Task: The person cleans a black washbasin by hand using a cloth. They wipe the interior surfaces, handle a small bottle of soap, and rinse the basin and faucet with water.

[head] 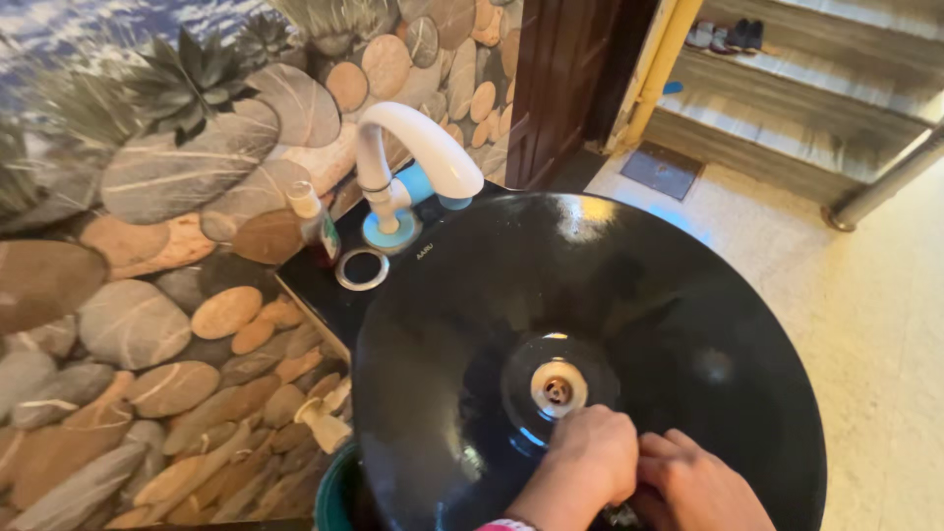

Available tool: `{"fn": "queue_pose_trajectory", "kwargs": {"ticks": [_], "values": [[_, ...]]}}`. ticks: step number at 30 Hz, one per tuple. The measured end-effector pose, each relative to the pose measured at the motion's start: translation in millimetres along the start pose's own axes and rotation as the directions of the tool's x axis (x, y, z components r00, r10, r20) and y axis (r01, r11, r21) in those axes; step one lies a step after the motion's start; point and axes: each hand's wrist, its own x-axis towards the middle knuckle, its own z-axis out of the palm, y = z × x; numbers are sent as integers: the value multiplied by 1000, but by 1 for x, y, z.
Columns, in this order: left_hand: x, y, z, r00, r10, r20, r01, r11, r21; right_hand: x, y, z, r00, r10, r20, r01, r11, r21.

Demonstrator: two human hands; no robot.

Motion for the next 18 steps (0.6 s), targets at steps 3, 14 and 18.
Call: {"fn": "queue_pose_trajectory", "kwargs": {"ticks": [3,14,18], "values": [[12,3,7,990,-53,-132,36,991,-128,8,12,-17,1000,13,-28,-14,999,-37],[124,24,4,634,-277,-722,68,950,-304,97,75,-93,958,-265,-109,188,868,-461],[127,27,-6,603,-251,-757,56,960,-273,105,80,-100,937,-337,-94,251,833,-493]]}}
